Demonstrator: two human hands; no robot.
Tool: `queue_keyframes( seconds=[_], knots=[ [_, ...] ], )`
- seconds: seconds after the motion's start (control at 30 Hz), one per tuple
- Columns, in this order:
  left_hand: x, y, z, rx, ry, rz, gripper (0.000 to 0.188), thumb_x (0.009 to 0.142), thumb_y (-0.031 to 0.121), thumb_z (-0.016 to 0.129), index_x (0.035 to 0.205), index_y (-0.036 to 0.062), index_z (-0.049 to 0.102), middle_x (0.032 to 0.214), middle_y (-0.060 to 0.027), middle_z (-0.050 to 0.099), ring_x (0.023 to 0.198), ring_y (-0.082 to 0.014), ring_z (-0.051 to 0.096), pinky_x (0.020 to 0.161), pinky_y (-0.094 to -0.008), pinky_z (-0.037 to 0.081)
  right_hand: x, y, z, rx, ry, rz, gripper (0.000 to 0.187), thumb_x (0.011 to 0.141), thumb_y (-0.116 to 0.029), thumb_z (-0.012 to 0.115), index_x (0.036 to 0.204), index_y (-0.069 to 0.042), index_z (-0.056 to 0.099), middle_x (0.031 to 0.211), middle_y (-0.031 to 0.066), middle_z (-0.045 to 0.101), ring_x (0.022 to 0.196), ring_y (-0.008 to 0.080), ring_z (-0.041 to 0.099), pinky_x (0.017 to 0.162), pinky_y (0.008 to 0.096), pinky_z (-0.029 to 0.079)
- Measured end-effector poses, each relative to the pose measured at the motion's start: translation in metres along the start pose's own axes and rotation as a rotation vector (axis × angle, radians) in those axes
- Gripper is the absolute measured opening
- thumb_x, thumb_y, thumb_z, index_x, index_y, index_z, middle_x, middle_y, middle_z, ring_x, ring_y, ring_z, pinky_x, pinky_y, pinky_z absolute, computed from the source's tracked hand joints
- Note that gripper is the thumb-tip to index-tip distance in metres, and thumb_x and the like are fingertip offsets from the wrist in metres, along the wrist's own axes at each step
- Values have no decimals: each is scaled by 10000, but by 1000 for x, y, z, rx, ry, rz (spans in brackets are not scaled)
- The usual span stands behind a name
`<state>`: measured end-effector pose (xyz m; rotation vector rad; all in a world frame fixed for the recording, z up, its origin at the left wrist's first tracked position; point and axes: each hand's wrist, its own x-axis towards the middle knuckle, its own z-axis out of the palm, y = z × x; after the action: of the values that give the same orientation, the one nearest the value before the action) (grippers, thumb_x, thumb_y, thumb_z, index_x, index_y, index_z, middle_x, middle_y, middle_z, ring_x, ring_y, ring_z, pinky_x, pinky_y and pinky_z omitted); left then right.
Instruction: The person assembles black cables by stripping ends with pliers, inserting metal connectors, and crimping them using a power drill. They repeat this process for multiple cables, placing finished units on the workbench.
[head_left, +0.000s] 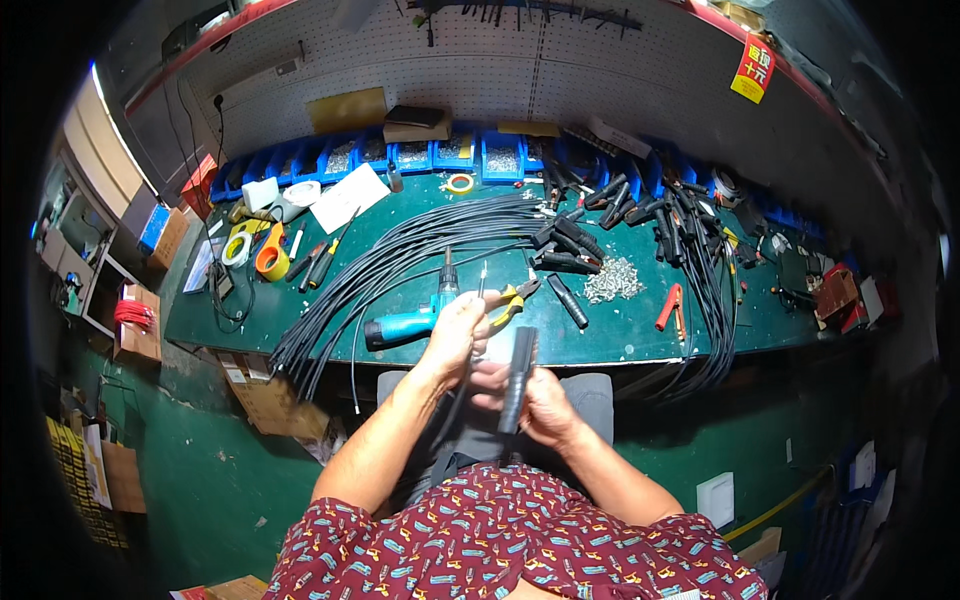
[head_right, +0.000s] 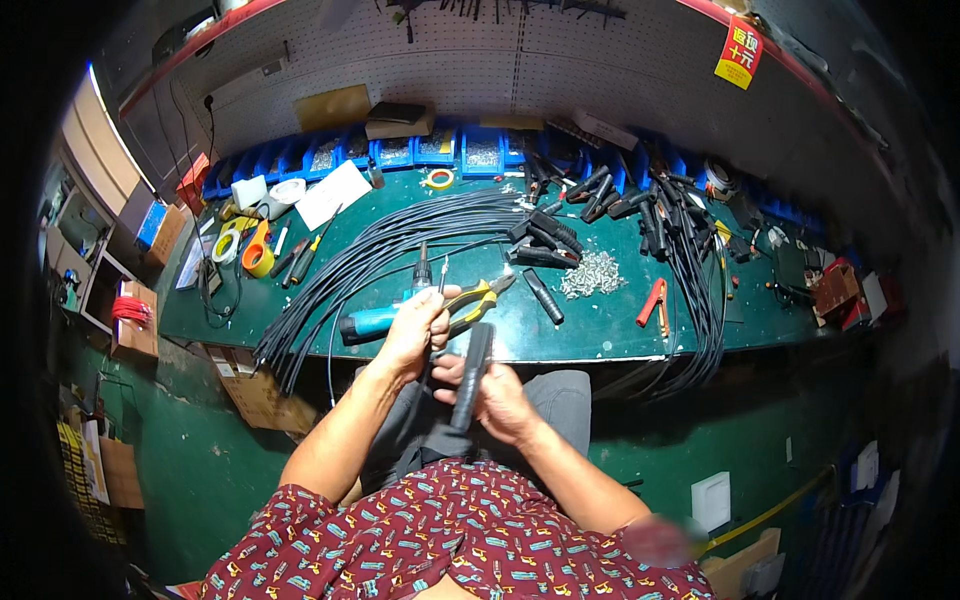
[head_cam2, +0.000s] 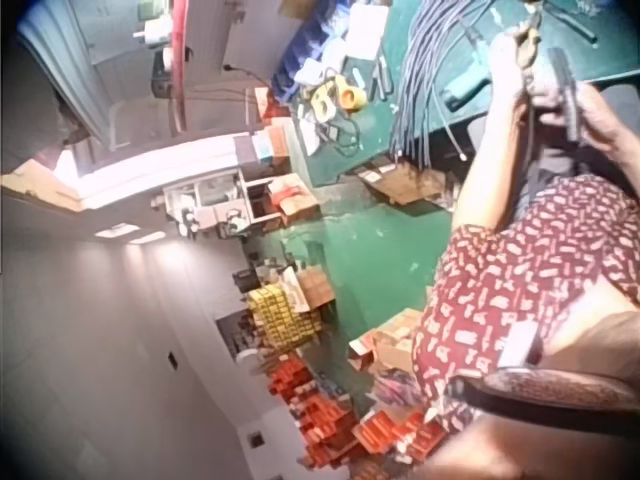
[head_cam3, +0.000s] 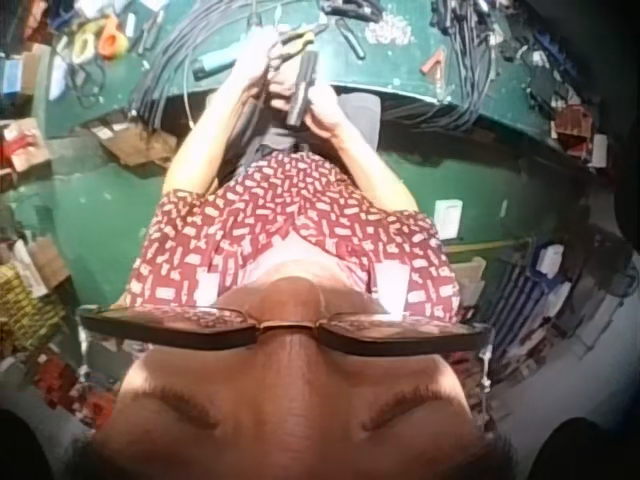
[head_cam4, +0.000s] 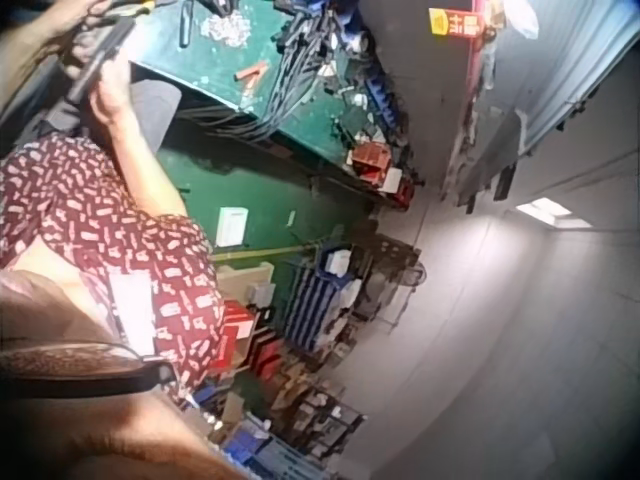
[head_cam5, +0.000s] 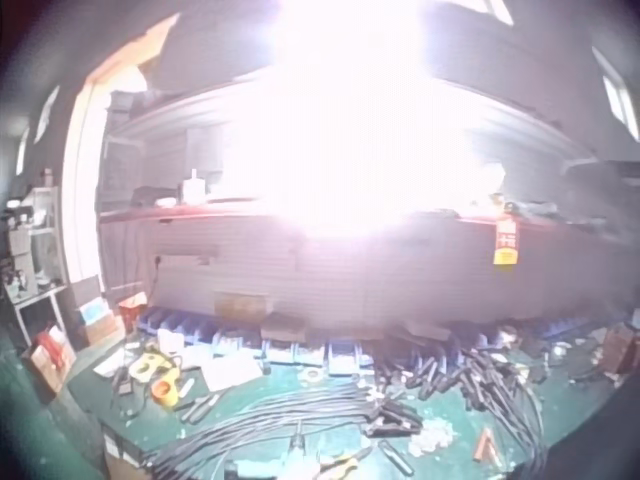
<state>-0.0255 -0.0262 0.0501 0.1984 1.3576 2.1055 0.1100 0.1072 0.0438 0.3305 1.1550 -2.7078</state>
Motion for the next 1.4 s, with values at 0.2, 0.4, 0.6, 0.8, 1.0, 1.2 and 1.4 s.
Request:
queue_keyframes(
  seconds=[0.2, 0.4, 0.6, 0.8, 1.0, 1.2, 1.4],
  knots=[
    [-29, -10, 10, 71, 44, 8, 317, 1085, 366, 535, 1149, 61, 595, 706, 28, 540, 523, -51, 429, 462, -200, 335, 10, -57, -52, -122, 91, -246, 476, 943, -44, 584, 1398, -39, 445, 1020, 144, 688, 586, 116, 614, 433, 215, 450],
    [-55, -41, 20, 218, -14, -78, 242, 1046, 284, 607, 1076, 51, 666, 749, 27, 620, 541, -26, 460, 468, -178, 331, 29, -78, -58, 212, 77, -347, 469, 1024, -456, 571, 1270, -56, 580, 813, 110, 635, 620, 141, 576, 538, 260, 483],
    [-61, -55, 33, 216, -37, -127, 197, 1012, 195, 666, 1068, 9, 697, 781, 14, 660, 620, -28, 522, 533, -180, 390, 50, -70, -65, 260, 137, -220, 478, 1020, -506, 456, 1116, -59, 596, 917, 98, 652, 804, 219, 655, 767, 396, 587],
    [-44, -62, 35, 312, 44, -65, 164, 1000, 163, 671, 1017, 4, 708, 768, 19, 660, 566, 3, 455, 504, -173, 316, 58, -47, -55, 307, 178, -254, 418, 1033, -422, 513, 1295, -96, 494, 1041, 119, 671, 954, 242, 670, 885, 449, 568],
    [-36, -71, 24, 307, 64, -28, 255, 1041, 265, 637, 980, 27, 704, 726, 42, 610, 599, -13, 455, 533, -178, 321, 64, -38, -47, 283, 164, -296, 375, 1058, -379, 529, 1308, -103, 480, 1101, 140, 673, 1000, 255, 682, 910, 459, 582],
    [-30, -75, 26, 273, 52, 9, 291, 1079, 310, 567, 1146, 35, 640, 723, 84, 459, 612, -25, 416, 539, -198, 302, 67, -26, -43, 244, 133, -312, 391, 1081, -365, 513, 1350, -84, 479, 1153, 184, 678, 1095, 306, 674, 906, 460, 588],
    [-30, -69, 27, 311, 28, -17, 269, 1070, 293, 581, 1182, 53, 631, 722, 102, 439, 568, -7, 356, 495, -212, 264, 70, -20, -43, 208, 117, -358, 357, 1087, -345, 513, 1335, -89, 487, 1137, 189, 687, 1055, 306, 701, 892, 445, 607]
  ],
)
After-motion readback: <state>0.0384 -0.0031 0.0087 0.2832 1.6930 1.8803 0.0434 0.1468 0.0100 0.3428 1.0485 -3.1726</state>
